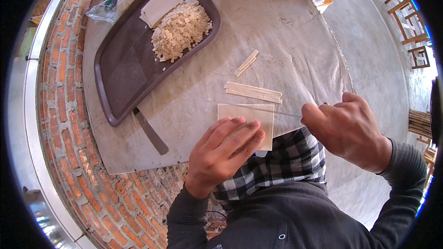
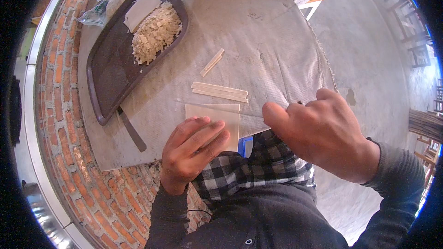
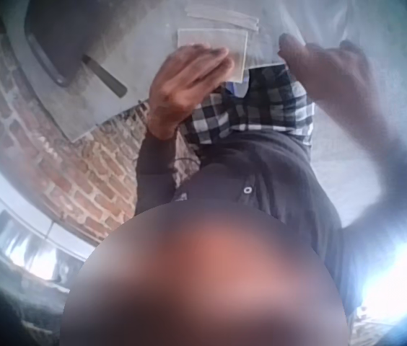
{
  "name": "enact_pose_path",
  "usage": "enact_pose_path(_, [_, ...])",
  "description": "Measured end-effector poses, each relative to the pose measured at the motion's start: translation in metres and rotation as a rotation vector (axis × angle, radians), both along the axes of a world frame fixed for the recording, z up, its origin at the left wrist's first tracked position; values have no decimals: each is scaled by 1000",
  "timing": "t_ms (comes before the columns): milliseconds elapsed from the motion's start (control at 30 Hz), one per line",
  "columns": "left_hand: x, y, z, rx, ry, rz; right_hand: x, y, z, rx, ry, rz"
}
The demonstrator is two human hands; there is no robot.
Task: The person uses a knife to cut thin sheets of dough into strips and then into small squares on a table.
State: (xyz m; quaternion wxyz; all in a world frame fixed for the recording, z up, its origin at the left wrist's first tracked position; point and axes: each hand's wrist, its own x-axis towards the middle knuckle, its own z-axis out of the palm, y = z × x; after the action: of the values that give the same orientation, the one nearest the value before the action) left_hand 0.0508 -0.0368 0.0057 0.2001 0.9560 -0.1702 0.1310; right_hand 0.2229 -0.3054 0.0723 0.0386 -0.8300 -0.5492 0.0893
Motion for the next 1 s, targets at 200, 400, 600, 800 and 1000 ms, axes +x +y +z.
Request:
enact_pose_path(200, [0, -4, 1, 9, 20, 71, 2, 4, -3, -20, -73, 70])
enact_pose_path(400, [-1, -7, -6, -11, 18, 101, 5, 12, -4, -40, -150, 144])
enact_pose_path(600, [2, -6, -4, -36, 24, 93, 9, 14, -3, -57, -140, 155])
enact_pose_path(800, [-1, -6, -5, -22, 41, 112, 10, 16, -8, -52, -135, 158])
enact_pose_path(1000, [1, -8, -3, -42, 69, 125, 13, 19, -3, -71, -72, 149])
